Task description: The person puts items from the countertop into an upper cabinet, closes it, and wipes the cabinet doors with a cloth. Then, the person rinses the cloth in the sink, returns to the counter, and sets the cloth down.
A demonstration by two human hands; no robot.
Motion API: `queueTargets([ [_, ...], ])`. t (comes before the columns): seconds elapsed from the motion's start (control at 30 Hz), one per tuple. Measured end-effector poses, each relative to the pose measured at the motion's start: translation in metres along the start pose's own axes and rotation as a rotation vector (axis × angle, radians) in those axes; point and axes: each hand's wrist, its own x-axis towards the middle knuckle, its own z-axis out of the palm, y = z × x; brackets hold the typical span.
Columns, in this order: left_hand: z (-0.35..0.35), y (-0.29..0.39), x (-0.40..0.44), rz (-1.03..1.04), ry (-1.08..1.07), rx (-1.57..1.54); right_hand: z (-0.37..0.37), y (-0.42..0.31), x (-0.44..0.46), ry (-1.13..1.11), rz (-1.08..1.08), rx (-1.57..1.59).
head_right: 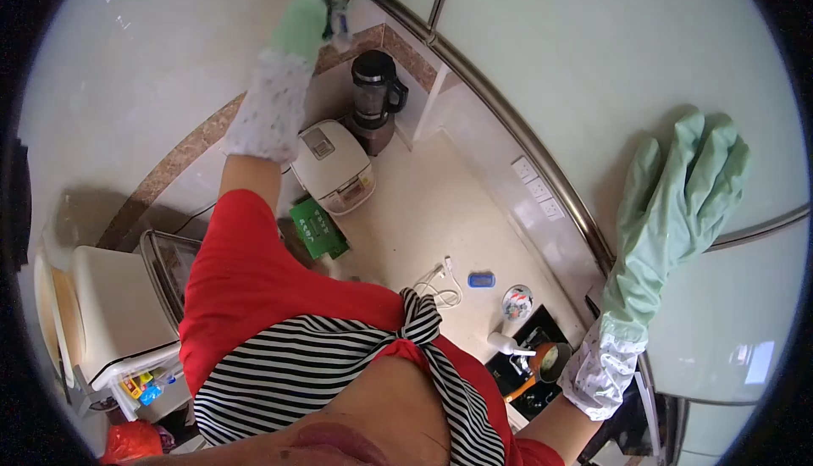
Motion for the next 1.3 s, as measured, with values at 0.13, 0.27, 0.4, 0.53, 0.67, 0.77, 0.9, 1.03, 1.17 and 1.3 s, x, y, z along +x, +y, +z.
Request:
queueTargets([
  [0.13,-0.010,0.053,0.004,-0.449,0.255,0.090,-0.001,-0.001,0.000,-0.008,0.010,0.016],
  [0.27,-0.003,0.049,0.016,-0.472,0.174,0.724,0.000,-0.001,0.000,-0.009,-0.009,-0.004],
  [0.4,-0.024,-0.020,0.027,0.082,0.228,0.793,0.003,0.001,-0.001,-0.010,-0.032,-0.019],
  [0.53,0.016,0.051,-0.002,0.042,-0.002,1.486,0.000,-0.003,0.001,0.020,-0.006,0.009],
  [0.67,0.027,0.046,-0.034,0.111,-0.199,1.386,0.002,0.000,-0.001,0.021,-0.021,0.022],
  [0.77,0.068,0.076,-0.083,0.099,-0.210,1.318,-0.006,-0.003,0.004,-0.017,-0.021,-0.027],
  [0.9,0.111,0.127,-0.134,0.023,-0.377,1.322,-0.010,-0.004,0.008,-0.057,-0.032,-0.003],
  [1.03,0.120,0.134,-0.163,0.150,-0.579,1.233,-0.038,-0.002,0.007,0.027,-0.029,0.403],
  [1.17,0.145,0.159,-0.192,-0.390,-0.448,0.509,-0.093,0.011,-0.025,-0.056,0.127,0.530],
  [1.3,0.184,0.148,-0.226,-0.167,-0.251,1.014,-0.131,0.026,-0.065,-0.143,0.223,0.422],
])
